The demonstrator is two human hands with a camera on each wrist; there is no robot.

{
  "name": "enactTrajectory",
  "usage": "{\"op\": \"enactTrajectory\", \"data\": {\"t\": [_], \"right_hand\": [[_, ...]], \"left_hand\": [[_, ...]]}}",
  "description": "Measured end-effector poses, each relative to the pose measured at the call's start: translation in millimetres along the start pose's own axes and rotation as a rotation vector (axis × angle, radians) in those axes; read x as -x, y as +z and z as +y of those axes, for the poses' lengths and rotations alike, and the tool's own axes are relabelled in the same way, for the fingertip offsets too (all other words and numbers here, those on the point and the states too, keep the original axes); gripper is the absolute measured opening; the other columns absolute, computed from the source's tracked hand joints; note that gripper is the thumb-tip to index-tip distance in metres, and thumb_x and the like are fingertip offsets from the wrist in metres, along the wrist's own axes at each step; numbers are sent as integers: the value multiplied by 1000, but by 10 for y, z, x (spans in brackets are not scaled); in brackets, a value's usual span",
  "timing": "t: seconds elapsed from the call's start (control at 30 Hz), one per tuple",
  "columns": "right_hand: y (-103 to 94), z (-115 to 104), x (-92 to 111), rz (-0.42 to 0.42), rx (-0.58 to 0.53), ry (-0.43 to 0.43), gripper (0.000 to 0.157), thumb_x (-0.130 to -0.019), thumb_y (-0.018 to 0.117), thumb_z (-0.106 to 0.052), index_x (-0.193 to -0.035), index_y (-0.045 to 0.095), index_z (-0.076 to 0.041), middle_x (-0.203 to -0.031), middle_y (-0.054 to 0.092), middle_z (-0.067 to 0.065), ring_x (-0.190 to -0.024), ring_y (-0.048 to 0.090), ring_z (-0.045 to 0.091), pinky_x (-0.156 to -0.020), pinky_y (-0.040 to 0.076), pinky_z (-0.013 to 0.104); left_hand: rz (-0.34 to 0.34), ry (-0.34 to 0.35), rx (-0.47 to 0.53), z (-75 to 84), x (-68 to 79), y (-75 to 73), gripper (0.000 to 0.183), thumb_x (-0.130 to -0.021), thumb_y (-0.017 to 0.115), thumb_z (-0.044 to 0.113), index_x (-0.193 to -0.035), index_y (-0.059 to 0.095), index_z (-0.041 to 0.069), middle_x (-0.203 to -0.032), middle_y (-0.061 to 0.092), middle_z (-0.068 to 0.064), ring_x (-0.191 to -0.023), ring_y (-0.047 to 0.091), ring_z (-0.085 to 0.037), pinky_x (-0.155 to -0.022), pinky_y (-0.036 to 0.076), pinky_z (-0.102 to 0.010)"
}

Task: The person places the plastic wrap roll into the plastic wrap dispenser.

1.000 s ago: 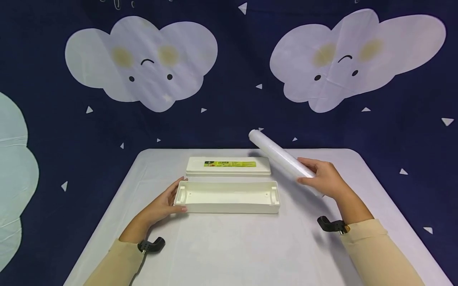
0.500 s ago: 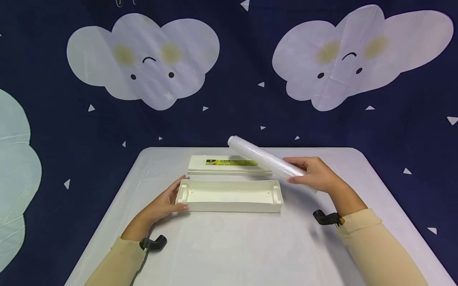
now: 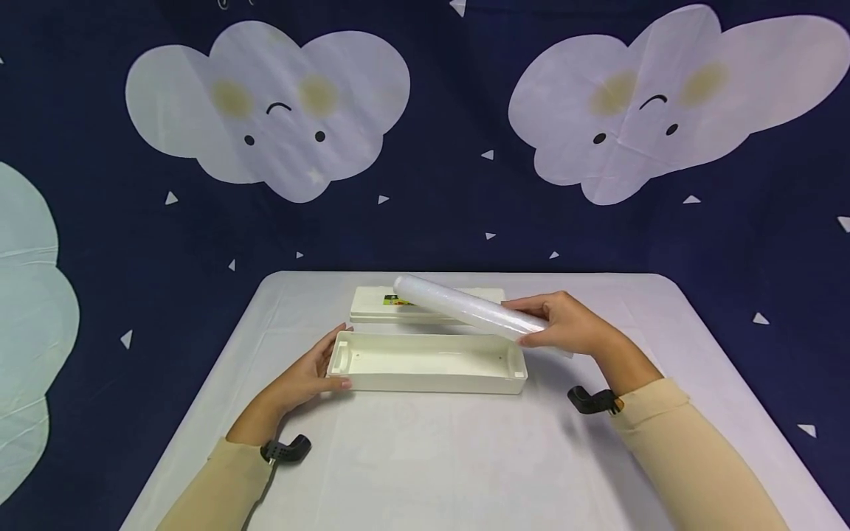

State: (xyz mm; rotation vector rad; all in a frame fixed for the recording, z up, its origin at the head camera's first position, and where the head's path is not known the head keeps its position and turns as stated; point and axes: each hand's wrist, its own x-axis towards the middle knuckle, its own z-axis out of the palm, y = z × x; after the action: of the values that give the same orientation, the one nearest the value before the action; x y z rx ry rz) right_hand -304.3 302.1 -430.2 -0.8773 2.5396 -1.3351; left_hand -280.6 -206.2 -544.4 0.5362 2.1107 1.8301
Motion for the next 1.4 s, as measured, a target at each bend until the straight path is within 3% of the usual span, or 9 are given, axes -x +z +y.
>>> {"op": "enactTrajectory", "data": {"t": [0.67,0.9,1.4], "right_hand": [[132,-83,-160,-111,-24,10,64,-80,93,-8,-139,69,-5,-129,71,13,-98,69,28,-82,59,30],[180,-115,-212,-151,-18,-3,64,-81,93,-10,-140,70,-8,-135,69,12,-107,68,28,-90,57,29],[277,-158,-281,-201,-66,-51,64,-80,94,-9,-140,70,-9,-135,68,11,-115,67,27,-90,59,31]], "left_hand": [[-1,6,13,-4,9,4,120,-81,89,-3,-170,10,11,-174,17,-11,-158,16,-26,-120,24,-25],[-12,25,6,-19,-8,-9,118,-83,88,-3,-170,9,9,-173,17,-12,-157,17,-28,-120,25,-24],[6,-1,-20,-6,-3,-3,119,-82,90,0,-171,11,14,-173,19,-9,-157,18,-24,-120,24,-25]]}}
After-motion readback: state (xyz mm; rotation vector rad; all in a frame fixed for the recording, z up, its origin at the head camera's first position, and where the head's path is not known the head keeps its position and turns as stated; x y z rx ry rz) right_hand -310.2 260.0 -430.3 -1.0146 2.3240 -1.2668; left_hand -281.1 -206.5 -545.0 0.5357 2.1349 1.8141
